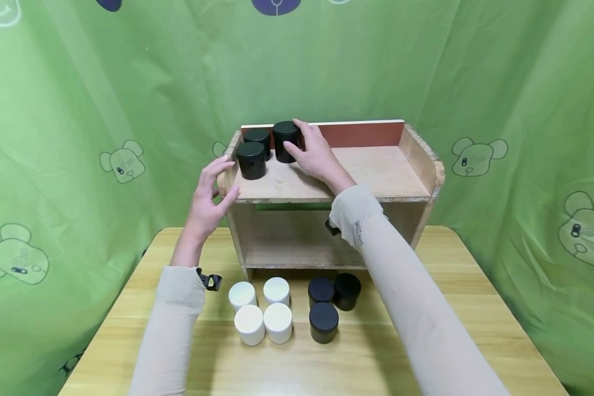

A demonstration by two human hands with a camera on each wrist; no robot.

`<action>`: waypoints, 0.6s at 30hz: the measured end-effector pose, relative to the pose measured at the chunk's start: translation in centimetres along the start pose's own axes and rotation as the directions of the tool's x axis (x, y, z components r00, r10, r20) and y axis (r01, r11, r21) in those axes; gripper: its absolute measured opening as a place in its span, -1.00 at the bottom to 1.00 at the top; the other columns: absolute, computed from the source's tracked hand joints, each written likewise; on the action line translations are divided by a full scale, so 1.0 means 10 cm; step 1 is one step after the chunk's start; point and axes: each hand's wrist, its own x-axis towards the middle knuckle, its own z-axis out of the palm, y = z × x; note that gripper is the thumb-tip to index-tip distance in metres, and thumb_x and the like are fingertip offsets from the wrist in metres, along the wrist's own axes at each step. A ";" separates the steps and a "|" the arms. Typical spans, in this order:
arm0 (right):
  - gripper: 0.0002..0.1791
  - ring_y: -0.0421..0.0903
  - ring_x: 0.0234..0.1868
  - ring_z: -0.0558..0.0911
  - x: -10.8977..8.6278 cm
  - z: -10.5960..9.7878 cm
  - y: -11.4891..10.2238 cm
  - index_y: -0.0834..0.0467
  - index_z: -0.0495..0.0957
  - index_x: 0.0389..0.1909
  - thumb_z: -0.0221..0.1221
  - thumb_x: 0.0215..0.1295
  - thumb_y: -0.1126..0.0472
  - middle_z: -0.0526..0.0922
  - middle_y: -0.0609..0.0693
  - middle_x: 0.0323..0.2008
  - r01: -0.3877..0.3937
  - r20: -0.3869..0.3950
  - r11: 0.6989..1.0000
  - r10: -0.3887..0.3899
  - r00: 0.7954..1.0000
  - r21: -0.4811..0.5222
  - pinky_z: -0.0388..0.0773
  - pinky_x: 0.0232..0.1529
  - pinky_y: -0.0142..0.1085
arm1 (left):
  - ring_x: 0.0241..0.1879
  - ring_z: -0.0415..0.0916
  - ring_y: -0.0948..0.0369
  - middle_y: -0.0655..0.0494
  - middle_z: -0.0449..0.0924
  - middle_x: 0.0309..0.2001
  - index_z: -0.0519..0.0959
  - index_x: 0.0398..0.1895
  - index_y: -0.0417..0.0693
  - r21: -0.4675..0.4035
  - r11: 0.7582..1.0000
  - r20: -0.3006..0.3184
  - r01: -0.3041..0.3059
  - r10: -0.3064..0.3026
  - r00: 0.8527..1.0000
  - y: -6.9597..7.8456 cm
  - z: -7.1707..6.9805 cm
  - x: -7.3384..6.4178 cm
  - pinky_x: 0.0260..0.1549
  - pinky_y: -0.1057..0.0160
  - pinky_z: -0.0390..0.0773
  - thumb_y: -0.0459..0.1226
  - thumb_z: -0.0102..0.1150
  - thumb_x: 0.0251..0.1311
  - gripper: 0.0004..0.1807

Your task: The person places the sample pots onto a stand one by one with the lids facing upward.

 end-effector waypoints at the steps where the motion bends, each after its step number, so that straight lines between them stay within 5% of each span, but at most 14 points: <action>1: -0.23 0.12 0.52 0.29 0.00 0.00 0.00 0.04 0.06 0.65 0.09 0.55 -0.04 0.22 0.24 0.52 0.000 0.001 1.000 0.000 1.000 0.000 0.21 0.59 -0.02 | 0.56 0.13 -0.08 -0.07 0.13 0.59 0.34 0.46 -0.10 0.001 1.000 0.000 0.001 -0.001 1.000 0.00 0.00 0.00 0.33 -0.28 0.49 -0.37 0.20 0.37 -0.40; 18: -0.09 0.03 0.52 0.31 -0.21 -0.23 -0.09 -0.07 -0.15 0.70 0.11 0.52 -0.14 0.09 0.13 0.60 0.005 0.047 0.998 -0.002 0.999 -0.065 0.27 0.57 -0.02 | 0.55 0.14 -0.07 -0.05 0.15 0.58 0.35 0.44 -0.11 -0.002 1.000 -0.002 -0.008 0.008 1.000 0.00 -0.01 0.00 0.32 -0.28 0.49 -0.38 0.22 0.36 -0.41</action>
